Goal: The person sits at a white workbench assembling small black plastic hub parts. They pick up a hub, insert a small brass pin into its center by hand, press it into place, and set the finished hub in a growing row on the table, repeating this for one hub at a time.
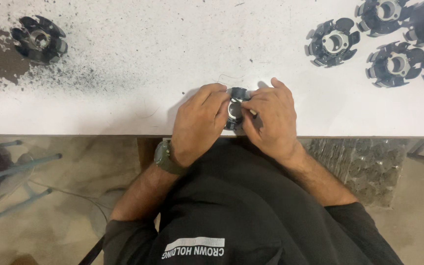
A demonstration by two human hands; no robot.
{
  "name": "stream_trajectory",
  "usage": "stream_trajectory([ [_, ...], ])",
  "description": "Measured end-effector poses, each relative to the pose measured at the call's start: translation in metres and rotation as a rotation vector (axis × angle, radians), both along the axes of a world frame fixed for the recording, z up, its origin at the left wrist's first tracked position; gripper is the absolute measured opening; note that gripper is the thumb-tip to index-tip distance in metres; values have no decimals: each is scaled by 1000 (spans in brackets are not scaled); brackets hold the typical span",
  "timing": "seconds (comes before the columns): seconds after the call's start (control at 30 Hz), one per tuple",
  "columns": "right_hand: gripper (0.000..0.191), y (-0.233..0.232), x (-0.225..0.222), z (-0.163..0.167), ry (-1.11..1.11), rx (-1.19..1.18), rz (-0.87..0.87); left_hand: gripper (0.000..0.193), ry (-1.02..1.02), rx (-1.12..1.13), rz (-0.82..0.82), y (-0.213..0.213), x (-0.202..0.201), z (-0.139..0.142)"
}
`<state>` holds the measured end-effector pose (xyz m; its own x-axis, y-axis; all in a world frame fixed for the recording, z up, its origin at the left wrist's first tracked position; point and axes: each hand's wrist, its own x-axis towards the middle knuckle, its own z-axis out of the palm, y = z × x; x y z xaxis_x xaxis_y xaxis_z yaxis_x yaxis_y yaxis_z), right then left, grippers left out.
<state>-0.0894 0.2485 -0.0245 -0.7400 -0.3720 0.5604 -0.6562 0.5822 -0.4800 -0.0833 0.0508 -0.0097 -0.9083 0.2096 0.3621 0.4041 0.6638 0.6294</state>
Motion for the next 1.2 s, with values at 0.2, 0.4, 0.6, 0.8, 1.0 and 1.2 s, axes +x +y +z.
stream_trajectory([
  [0.2,27,0,0,-3,6,-3,6,13,-12,-7,-22,-3,1,-5],
  [0.4,30,-3,1,-4,18,-27,32,15,-10,-31,7,0,4,-12],
  [0.6,26,-6,-2,0,-90,-23,-62,15,72,-62,22,2,8,-16],
  [0.8,22,-9,-7,-3,-143,-150,-52,21,80,-9,45,3,10,-17],
  [1.0,31,-10,6,-6,-7,-57,4,24,70,7,42,2,12,-24],
  [1.2,35,-14,6,-8,48,9,-18,20,102,-19,54,3,11,-22],
])
